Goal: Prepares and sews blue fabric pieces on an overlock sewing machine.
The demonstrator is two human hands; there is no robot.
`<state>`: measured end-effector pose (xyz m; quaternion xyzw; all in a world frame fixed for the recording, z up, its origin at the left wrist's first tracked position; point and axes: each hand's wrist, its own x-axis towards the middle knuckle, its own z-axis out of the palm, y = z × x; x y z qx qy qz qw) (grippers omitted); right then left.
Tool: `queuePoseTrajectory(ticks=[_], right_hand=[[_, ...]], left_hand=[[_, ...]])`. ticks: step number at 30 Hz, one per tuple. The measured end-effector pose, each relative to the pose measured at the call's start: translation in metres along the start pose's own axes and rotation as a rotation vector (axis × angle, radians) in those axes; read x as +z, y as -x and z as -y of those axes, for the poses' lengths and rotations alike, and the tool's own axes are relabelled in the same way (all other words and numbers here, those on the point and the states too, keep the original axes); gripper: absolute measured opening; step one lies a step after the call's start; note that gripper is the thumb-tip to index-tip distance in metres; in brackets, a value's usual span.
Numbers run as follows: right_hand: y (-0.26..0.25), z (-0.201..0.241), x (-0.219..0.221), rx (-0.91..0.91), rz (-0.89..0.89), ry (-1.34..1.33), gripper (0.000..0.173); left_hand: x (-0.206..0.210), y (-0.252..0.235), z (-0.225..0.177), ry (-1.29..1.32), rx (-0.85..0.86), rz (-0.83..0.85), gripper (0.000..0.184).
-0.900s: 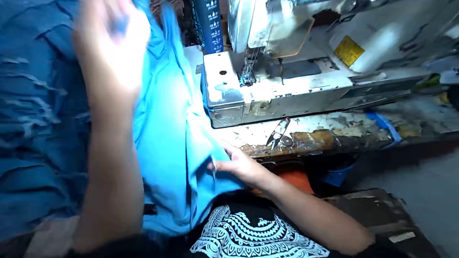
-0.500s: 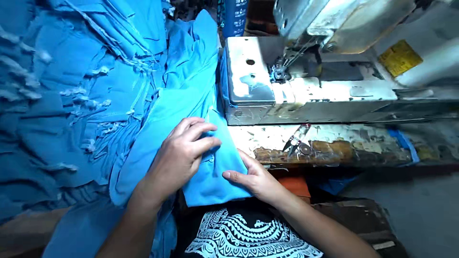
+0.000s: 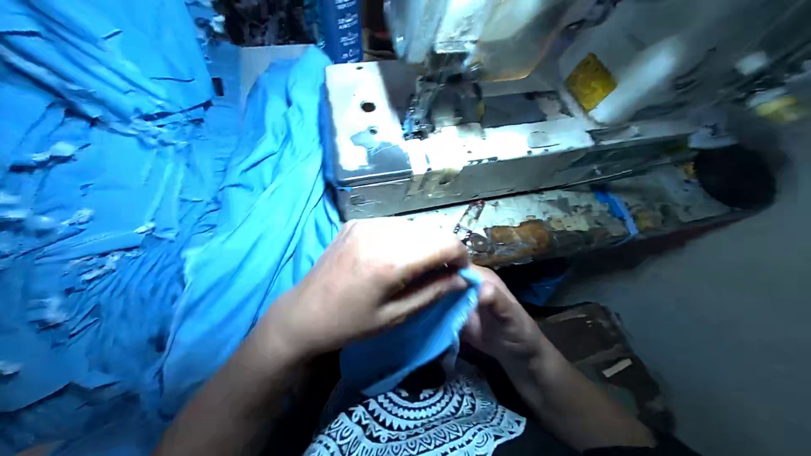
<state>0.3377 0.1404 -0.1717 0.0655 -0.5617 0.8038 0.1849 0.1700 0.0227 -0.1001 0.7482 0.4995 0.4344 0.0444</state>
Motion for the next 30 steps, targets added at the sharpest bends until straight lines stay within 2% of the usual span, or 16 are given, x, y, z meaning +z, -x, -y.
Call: queuePoseTrajectory(ticks=[3, 5, 8, 10, 11, 13, 15, 16, 18, 21, 23, 26, 30], right_hand=[[0.023, -0.005, -0.02, -0.011, -0.219, 0.028, 0.038], [0.039, -0.006, -0.033, -0.038, -0.28, 0.132, 0.037], [0.047, -0.005, -0.039, -0.086, -0.352, 0.412, 0.016], [0.047, -0.007, -0.039, -0.095, -0.401, 0.57, 0.012], [0.047, -0.009, -0.037, -0.082, -0.425, 0.567, 0.01], [0.046, -0.011, -0.033, -0.019, -0.42, 0.329, 0.008], [0.046, -0.012, -0.026, 0.104, -0.378, 0.003, 0.003], [0.046, -0.013, -0.021, 0.151, -0.36, -0.113, 0.006], [0.044, -0.017, -0.013, 0.179, -0.324, -0.208, 0.017], [0.041, -0.019, -0.004, 0.158, -0.303, -0.082, 0.025], [0.042, -0.018, 0.001, 0.159, -0.3, 0.02, 0.029], [0.043, -0.016, 0.006, 0.157, -0.309, 0.082, 0.032], [0.04, -0.019, 0.003, 0.144, -0.343, 0.145, 0.02]], left_hand=[[0.022, -0.008, 0.018, -0.058, -0.076, 0.008, 0.016], [0.029, -0.007, 0.023, -0.038, -0.117, 0.021, 0.016], [0.038, -0.009, 0.025, -0.116, -0.146, 0.027, 0.016], [0.044, -0.008, 0.021, -0.227, -0.173, -0.05, 0.016], [0.048, -0.003, 0.014, -0.216, -0.217, -0.118, 0.015], [0.059, 0.015, -0.009, 0.006, -0.38, -0.283, 0.008], [0.077, 0.037, -0.034, 0.321, -0.551, -0.323, 0.006], [0.086, 0.046, -0.04, 0.378, -0.606, -0.31, 0.008], [0.101, 0.058, -0.04, 0.261, -0.657, -0.323, 0.015], [0.101, 0.064, -0.028, -0.124, -0.643, -0.299, 0.03], [0.097, 0.067, -0.022, -0.198, -0.648, -0.296, 0.023], [0.091, 0.07, -0.019, -0.045, -0.699, -0.349, 0.009], [0.083, 0.07, -0.021, 0.48, -0.885, -0.394, 0.008]])
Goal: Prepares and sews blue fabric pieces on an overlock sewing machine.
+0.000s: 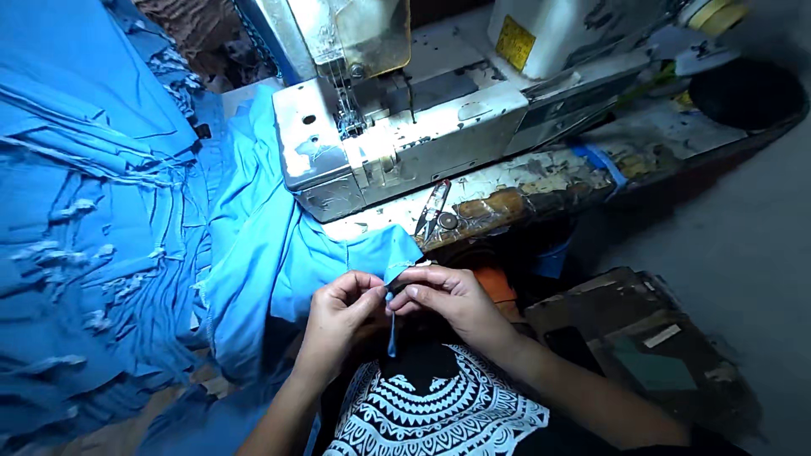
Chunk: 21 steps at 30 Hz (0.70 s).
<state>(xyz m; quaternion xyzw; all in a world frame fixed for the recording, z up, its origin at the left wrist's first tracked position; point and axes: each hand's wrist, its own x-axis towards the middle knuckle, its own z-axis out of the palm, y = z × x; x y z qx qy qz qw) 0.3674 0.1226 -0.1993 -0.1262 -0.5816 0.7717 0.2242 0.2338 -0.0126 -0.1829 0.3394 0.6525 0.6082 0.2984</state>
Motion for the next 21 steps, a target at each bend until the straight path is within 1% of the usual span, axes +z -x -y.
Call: queuePoseTrajectory(ticks=[1, 3, 6, 9, 12, 13, 14, 15, 16, 17, 18, 19, 20, 21], right_hand=[[-0.001, -0.002, 0.0, -0.018, -0.016, 0.038, 0.016], [-0.003, -0.006, 0.001, -0.07, -0.034, 0.11, 0.011], [-0.006, -0.011, 0.001, -0.191, -0.059, 0.237, 0.013], [-0.01, -0.02, -0.005, -0.348, -0.145, 0.377, 0.008], [-0.012, -0.026, -0.016, -0.322, -0.257, 0.319, 0.005], [-0.012, -0.028, -0.02, -0.31, -0.282, 0.328, 0.007], [-0.012, -0.031, -0.022, -0.297, -0.282, 0.383, 0.016], [-0.01, -0.033, -0.022, -0.278, -0.269, 0.463, 0.029], [-0.008, -0.036, -0.022, -0.256, -0.251, 0.549, 0.041], [-0.006, -0.041, -0.022, -0.244, -0.232, 0.614, 0.048], [-0.005, -0.045, -0.023, -0.22, -0.211, 0.627, 0.051], [-0.004, -0.046, -0.025, -0.175, -0.185, 0.561, 0.047], [-0.003, -0.041, -0.028, -0.099, -0.145, 0.39, 0.038], [-0.003, -0.03, -0.032, 0.008, -0.085, 0.111, 0.027]], left_hand=[[-0.001, 0.0, -0.001, 0.089, -0.054, 0.026, 0.01], [0.0, 0.0, -0.003, 0.176, -0.097, 0.051, 0.013], [0.004, -0.003, -0.002, 0.156, -0.062, 0.071, 0.012], [0.008, -0.006, -0.003, 0.073, -0.026, 0.094, 0.012], [0.01, -0.005, -0.002, 0.027, -0.013, 0.098, 0.013], [0.01, -0.003, -0.001, 0.015, -0.016, 0.104, 0.013], [0.01, -0.001, 0.0, 0.036, -0.03, 0.119, 0.014], [0.009, 0.0, 0.001, 0.117, -0.056, 0.14, 0.015], [0.008, 0.001, -0.002, 0.261, -0.089, 0.142, 0.015], [0.005, -0.001, -0.01, 0.431, -0.113, 0.122, 0.016], [-0.002, -0.003, -0.02, 0.563, -0.098, 0.113, 0.02], [-0.011, -0.005, -0.031, 0.656, -0.05, 0.102, 0.023], [-0.022, -0.004, -0.04, 0.731, 0.01, 0.093, 0.024], [-0.033, 0.0, -0.043, 0.743, 0.061, 0.093, 0.023]])
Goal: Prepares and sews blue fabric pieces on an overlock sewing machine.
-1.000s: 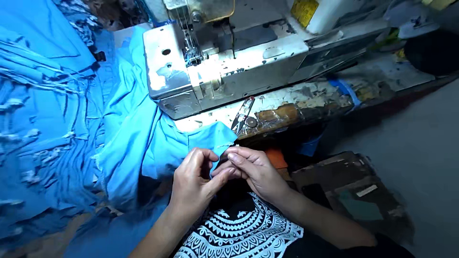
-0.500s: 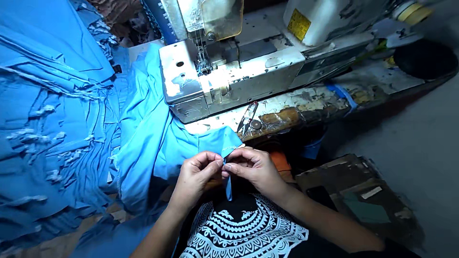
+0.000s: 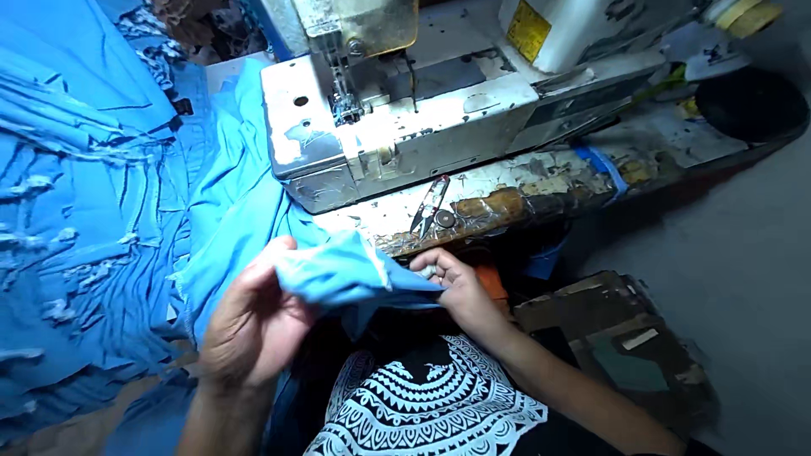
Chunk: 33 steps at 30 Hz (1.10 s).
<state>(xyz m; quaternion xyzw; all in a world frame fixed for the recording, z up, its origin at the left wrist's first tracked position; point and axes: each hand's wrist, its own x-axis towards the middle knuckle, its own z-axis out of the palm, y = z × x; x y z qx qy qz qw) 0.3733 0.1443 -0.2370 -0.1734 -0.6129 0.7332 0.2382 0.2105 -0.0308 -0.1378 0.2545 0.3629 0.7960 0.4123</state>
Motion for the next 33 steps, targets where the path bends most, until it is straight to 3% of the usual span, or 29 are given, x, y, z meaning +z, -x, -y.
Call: queuePoseTrajectory(ticks=[1, 3, 5, 7, 9, 12, 15, 18, 20, 23, 24, 26, 28, 29, 31, 33], right_hand=[[-0.002, 0.012, -0.005, 0.129, 0.078, -0.304, 0.021], [-0.008, 0.031, -0.011, 0.311, 0.221, -0.67, 0.031], [-0.015, 0.04, -0.009, 0.364, 0.282, -0.731, 0.039], [-0.018, 0.038, -0.007, 0.309, 0.299, -0.658, 0.029], [-0.02, 0.04, -0.005, 0.147, 0.324, -0.497, 0.003], [-0.012, 0.051, -0.003, -0.257, 0.347, -0.113, 0.029], [0.005, 0.054, 0.008, -0.646, 0.134, 0.425, 0.023], [0.011, 0.049, 0.013, -0.818, -0.015, 0.635, 0.015], [0.009, 0.047, 0.014, -0.795, -0.019, 0.63, 0.015], [0.001, 0.05, 0.018, -0.67, 0.025, 0.489, 0.02], [-0.005, 0.053, 0.021, -0.598, 0.039, 0.382, 0.021], [-0.02, 0.059, 0.027, -0.379, 0.087, 0.04, 0.02], [-0.038, 0.062, 0.033, -0.133, 0.091, -0.321, 0.019], [-0.047, 0.062, 0.036, -0.054, 0.08, -0.433, 0.021], [-0.064, 0.057, 0.039, -0.012, 0.079, -0.508, 0.029], [-0.079, 0.05, 0.04, -0.049, 0.098, -0.506, 0.031]], left_hand=[[-0.009, 0.009, -0.007, -0.077, 0.023, 0.0, 0.02], [-0.027, 0.027, -0.012, -0.367, 0.01, -0.094, 0.006], [-0.041, 0.041, -0.011, -0.614, 0.017, -0.144, 0.016], [-0.046, 0.05, -0.013, -0.807, 0.124, -0.139, 0.022], [-0.045, 0.055, -0.018, -0.925, 0.269, -0.13, 0.017], [-0.036, 0.066, -0.022, -1.114, 0.4, -0.166, 0.017], [-0.029, 0.069, -0.021, -1.242, 0.572, -0.151, 0.018], [-0.032, 0.064, -0.018, -1.387, 0.755, -0.196, 0.013], [-0.038, 0.054, -0.01, -1.345, 0.724, -0.244, 0.012], [-0.025, 0.026, 0.0, -0.69, 0.392, -0.308, 0.016], [-0.013, 0.012, -0.005, -0.58, 0.343, -0.296, 0.018], [0.006, -0.024, -0.028, -0.779, 0.48, -0.21, 0.018], [0.012, -0.076, -0.053, -1.198, 0.723, -0.132, 0.015], [0.009, -0.103, -0.062, -1.414, 0.755, -0.091, 0.017], [0.003, -0.154, -0.064, -1.724, 0.695, 0.022, 0.018], [-0.002, -0.197, -0.055, -1.831, 0.577, 0.097, 0.018]])
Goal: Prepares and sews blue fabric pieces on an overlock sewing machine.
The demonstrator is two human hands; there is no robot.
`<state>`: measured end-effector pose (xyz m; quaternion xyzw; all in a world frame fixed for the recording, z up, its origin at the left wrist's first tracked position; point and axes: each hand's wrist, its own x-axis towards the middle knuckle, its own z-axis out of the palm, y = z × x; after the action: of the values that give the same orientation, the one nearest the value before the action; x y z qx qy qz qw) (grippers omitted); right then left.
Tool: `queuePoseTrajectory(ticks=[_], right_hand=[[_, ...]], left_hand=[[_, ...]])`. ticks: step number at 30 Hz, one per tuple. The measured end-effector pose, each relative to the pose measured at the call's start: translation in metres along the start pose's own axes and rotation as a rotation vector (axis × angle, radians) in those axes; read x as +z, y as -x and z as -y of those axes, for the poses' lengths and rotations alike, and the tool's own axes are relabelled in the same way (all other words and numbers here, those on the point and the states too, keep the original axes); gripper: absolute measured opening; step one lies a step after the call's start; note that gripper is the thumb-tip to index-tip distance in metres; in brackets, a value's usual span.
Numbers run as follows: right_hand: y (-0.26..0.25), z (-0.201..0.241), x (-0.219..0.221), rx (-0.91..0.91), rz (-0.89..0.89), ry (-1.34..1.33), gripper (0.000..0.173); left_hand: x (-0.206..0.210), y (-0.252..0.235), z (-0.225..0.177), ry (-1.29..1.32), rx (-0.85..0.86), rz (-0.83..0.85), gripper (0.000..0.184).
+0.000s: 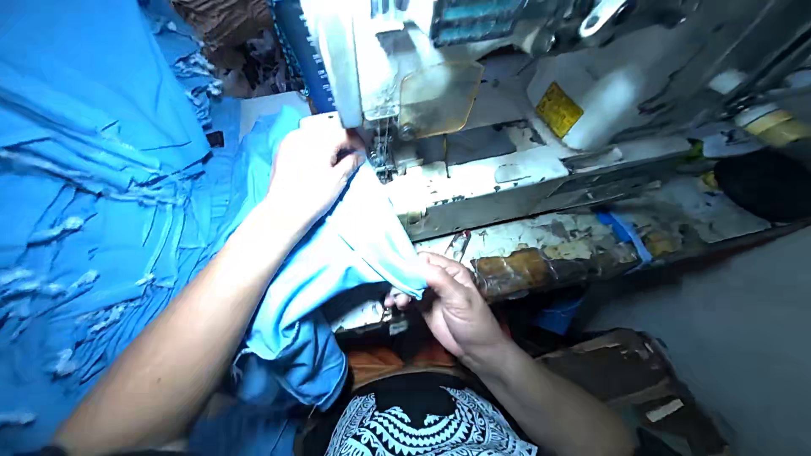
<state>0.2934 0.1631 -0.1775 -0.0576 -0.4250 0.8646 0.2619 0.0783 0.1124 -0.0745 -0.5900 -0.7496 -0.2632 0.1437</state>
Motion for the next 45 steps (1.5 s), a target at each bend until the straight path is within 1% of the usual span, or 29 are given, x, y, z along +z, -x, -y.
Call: queuePoseTrajectory(ticks=[2, 3, 5, 8, 10, 13, 17, 21, 23, 24, 25, 26, 27, 28, 29, 30, 31, 32, 33, 34, 35, 36, 38, 40, 41, 42, 44, 45], right_hand=[[-0.013, -0.004, -0.001, -0.047, 0.016, 0.065, 0.031], [-0.018, -0.005, 0.0, -0.063, 0.023, 0.093, 0.032], [-0.025, -0.005, 0.002, -0.089, 0.042, 0.131, 0.032], [-0.028, -0.004, 0.002, -0.126, 0.047, 0.151, 0.032], [-0.031, -0.005, 0.0, -0.137, 0.031, 0.18, 0.032], [-0.039, -0.001, 0.004, -0.152, 0.006, 0.23, 0.033], [-0.033, 0.002, 0.008, -0.132, -0.021, 0.283, 0.035], [-0.034, -0.001, 0.007, -0.15, -0.038, 0.314, 0.033], [-0.034, -0.003, 0.001, -0.198, -0.008, 0.461, 0.031], [-0.032, -0.002, -0.004, -0.252, 0.002, 0.585, 0.033], [-0.027, 0.001, -0.01, -0.345, -0.014, 0.729, 0.035], [-0.021, 0.005, -0.015, -0.486, -0.054, 0.866, 0.034], [-0.015, 0.011, -0.02, -0.641, -0.099, 0.978, 0.029], [-0.011, 0.018, -0.021, -0.768, -0.135, 1.064, 0.022], [-0.009, 0.024, -0.02, -0.856, -0.159, 1.139, 0.018], [-0.011, 0.029, -0.018, -0.903, -0.167, 1.218, 0.023], [-0.016, 0.031, -0.016, -0.918, -0.164, 1.305, 0.031], [-0.023, 0.029, -0.013, -0.928, -0.155, 1.376, 0.036], [-0.031, 0.026, -0.012, -0.935, -0.141, 1.399, 0.033], [-0.037, 0.021, -0.011, -0.935, -0.128, 1.355, 0.025], [-0.04, 0.018, -0.009, -0.922, -0.12, 1.266, 0.017], [-0.041, 0.019, -0.006, -0.896, -0.102, 1.155, 0.012], [-0.036, 0.024, -0.002, -0.801, -0.059, 0.981, 0.008], [-0.032, 0.029, -0.003, -0.708, -0.057, 0.921, 0.008], [-0.029, 0.03, -0.004, -0.668, -0.062, 0.914, 0.008], [-0.026, 0.03, -0.004, -0.633, -0.067, 0.904, 0.008], [-0.025, 0.027, 0.0, -0.602, -0.078, 0.878, 0.008], [-0.026, 0.026, 0.001, -0.604, -0.087, 0.87, 0.009]], left_hand=[[0.016, -0.023, 0.008, -0.034, 0.011, 0.014, 0.023], [0.02, -0.029, 0.01, -0.061, 0.055, 0.006, 0.028], [0.022, -0.033, 0.012, -0.129, 0.112, 0.019, 0.032], [0.019, -0.032, 0.005, -0.183, 0.057, 0.047, 0.033], [0.02, -0.033, 0.007, -0.181, 0.04, 0.036, 0.034], [0.018, -0.037, 0.008, -0.131, -0.044, 0.054, 0.035], [0.016, -0.036, 0.006, -0.089, -0.055, 0.03, 0.033], [0.015, -0.041, 0.001, -0.058, -0.162, 0.082, 0.037], [0.016, -0.045, 0.008, -0.081, -0.192, 0.11, 0.038], [0.015, -0.047, 0.012, -0.085, -0.209, 0.127, 0.039], [0.009, -0.046, 0.013, -0.08, -0.221, 0.14, 0.038], [0.0, -0.038, 0.014, -0.082, -0.21, 0.154, 0.039], [-0.014, -0.019, 0.012, -0.07, -0.189, 0.135, 0.044], [-0.028, 0.01, 0.009, -0.082, -0.183, 0.089, 0.054], [-0.041, 0.047, 0.004, -0.12, -0.226, 0.039, 0.063], [-0.05, 0.088, -0.002, -0.186, -0.301, 0.0, 0.071], [-0.052, 0.127, -0.005, -0.25, -0.382, -0.014, 0.076], [-0.046, 0.162, -0.004, -0.278, -0.46, 0.011, 0.077], [-0.036, 0.186, -0.001, -0.272, -0.518, 0.055, 0.068], [-0.026, 0.2, 0.003, -0.261, -0.536, 0.093, 0.051], [-0.02, 0.203, 0.009, -0.242, -0.524, 0.098, 0.039], [-0.021, 0.197, 0.017, -0.214, -0.496, 0.074, 0.033], [-0.039, 0.171, 0.036, -0.216, -0.394, -0.041, 0.029], [-0.069, 0.128, 0.053, -0.287, -0.265, -0.194, 0.031], [-0.082, 0.104, 0.063, -0.317, -0.244, -0.247, 0.031], [-0.093, 0.081, 0.076, -0.342, -0.268, -0.259, 0.031], [-0.108, 0.045, 0.095, -0.345, -0.389, -0.207, 0.031], [-0.112, 0.036, 0.09, -0.324, -0.37, -0.217, 0.033]])
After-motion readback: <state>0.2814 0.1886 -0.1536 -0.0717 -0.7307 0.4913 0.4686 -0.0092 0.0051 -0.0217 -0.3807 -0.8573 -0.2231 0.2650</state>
